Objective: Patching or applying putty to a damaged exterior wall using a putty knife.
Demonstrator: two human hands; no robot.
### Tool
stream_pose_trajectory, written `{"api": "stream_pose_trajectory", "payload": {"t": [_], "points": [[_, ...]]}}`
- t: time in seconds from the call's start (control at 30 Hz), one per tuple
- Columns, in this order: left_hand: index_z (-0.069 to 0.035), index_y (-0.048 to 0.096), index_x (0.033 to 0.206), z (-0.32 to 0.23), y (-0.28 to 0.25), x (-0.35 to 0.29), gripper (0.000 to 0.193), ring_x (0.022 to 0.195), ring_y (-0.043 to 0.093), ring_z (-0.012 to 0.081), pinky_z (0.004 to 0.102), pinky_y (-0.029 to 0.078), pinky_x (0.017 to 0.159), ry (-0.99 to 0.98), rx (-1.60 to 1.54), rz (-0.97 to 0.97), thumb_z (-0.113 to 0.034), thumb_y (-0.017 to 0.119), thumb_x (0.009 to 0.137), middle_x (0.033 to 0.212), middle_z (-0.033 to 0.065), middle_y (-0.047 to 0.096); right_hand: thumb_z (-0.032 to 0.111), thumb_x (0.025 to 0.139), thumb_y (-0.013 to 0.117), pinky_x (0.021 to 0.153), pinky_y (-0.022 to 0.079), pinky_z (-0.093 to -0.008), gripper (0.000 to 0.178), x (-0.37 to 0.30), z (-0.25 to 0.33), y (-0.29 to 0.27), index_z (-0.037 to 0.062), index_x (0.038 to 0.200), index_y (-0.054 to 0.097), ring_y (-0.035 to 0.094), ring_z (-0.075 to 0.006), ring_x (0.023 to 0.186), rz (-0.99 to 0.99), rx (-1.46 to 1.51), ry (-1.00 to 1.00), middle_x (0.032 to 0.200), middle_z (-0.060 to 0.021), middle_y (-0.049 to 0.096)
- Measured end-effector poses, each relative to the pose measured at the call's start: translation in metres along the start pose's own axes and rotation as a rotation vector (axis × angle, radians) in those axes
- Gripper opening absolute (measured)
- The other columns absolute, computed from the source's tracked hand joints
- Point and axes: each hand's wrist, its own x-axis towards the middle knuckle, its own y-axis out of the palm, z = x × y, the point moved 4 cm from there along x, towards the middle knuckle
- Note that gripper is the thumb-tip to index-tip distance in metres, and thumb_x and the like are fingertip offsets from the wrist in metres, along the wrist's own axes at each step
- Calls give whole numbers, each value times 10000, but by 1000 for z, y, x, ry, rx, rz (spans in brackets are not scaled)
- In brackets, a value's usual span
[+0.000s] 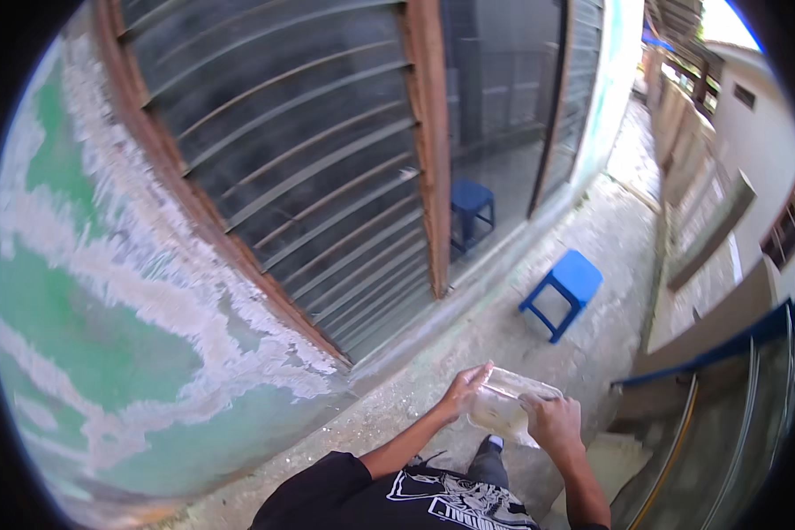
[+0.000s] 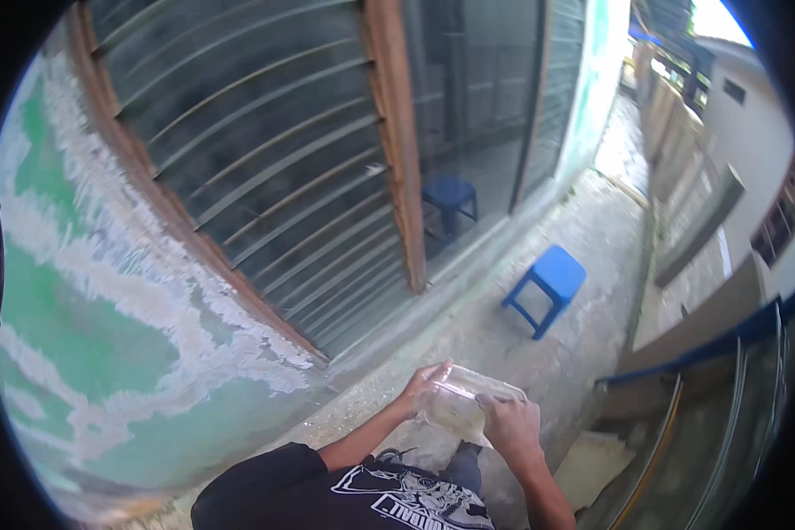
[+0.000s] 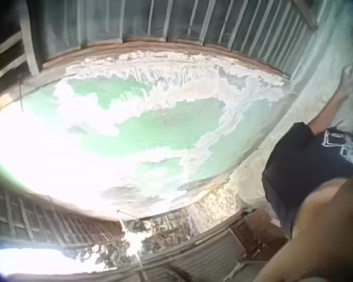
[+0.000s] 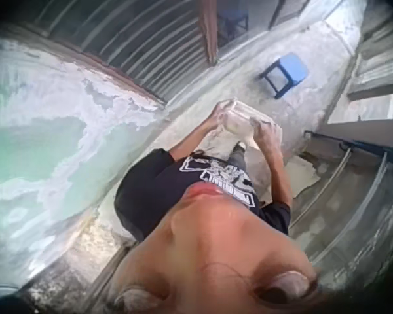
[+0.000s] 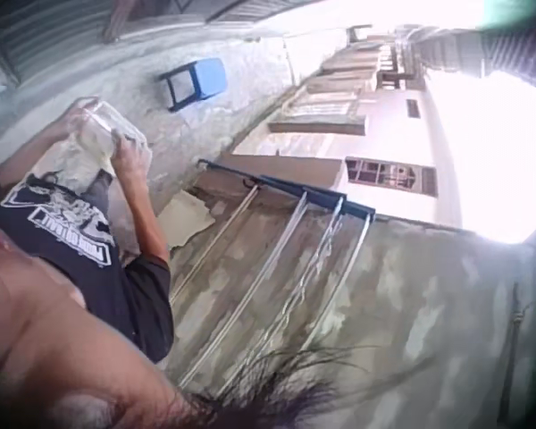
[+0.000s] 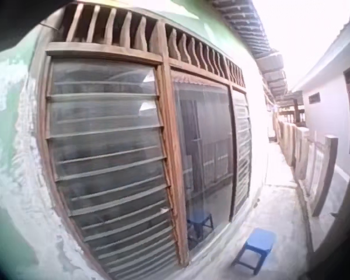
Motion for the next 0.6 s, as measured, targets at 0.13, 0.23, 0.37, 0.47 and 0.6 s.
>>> {"api": "stream_pose_trajectory", "payload": {"t": [0.13, 0.23, 0.37, 0.47, 0.6], "points": [[10, 618, 1154, -2, 8, -3, 527, 915, 571, 100, 278, 474, 826, 87, 11, -114, -469, 475, 986, 991, 41, 652, 126, 714, 639, 618, 526, -423, 261, 29, -17, -26, 202, 949, 721, 673, -301, 717, -47, 49, -198, 826, -105, 702], [13, 622, 1147, 1, 7, -11, 544, 922, 571, 108, 288, 472, 834, 162, 2, -275, -482, 458, 989, 1006, 47, 653, 119, 714, 632, 596, 523, -420, 246, 49, -19, -22, 197, 931, 718, 669, -304, 690, -17, 11, -392, 806, -98, 697], [24, 624, 1155, 6, -6, -38, 559, 932, 570, 114, 286, 466, 840, 220, -120, -458, -484, 463, 987, 1016, 50, 655, 129, 722, 623, 558, 521, -427, 225, 66, 1, -30, 211, 908, 721, 666, -305, 651, 4, -18, -611, 753, -94, 684], [22, 630, 1155, 7, -20, -72, 540, 932, 568, 110, 277, 462, 839, 252, -201, -557, -468, 475, 988, 1012, 46, 657, 177, 763, 600, 580, 510, -447, 238, 68, 26, -21, 240, 944, 741, 656, -323, 657, 70, -52, -684, 703, -127, 667], [30, 622, 1174, 23, -43, -123, 533, 919, 561, 109, 270, 462, 830, 272, -198, -780, -451, 495, 985, 1025, 47, 654, 193, 786, 599, 577, 512, -450, 232, 61, 64, 0, 255, 959, 741, 656, -325, 656, 168, -47, -873, 722, -123, 674]]}}
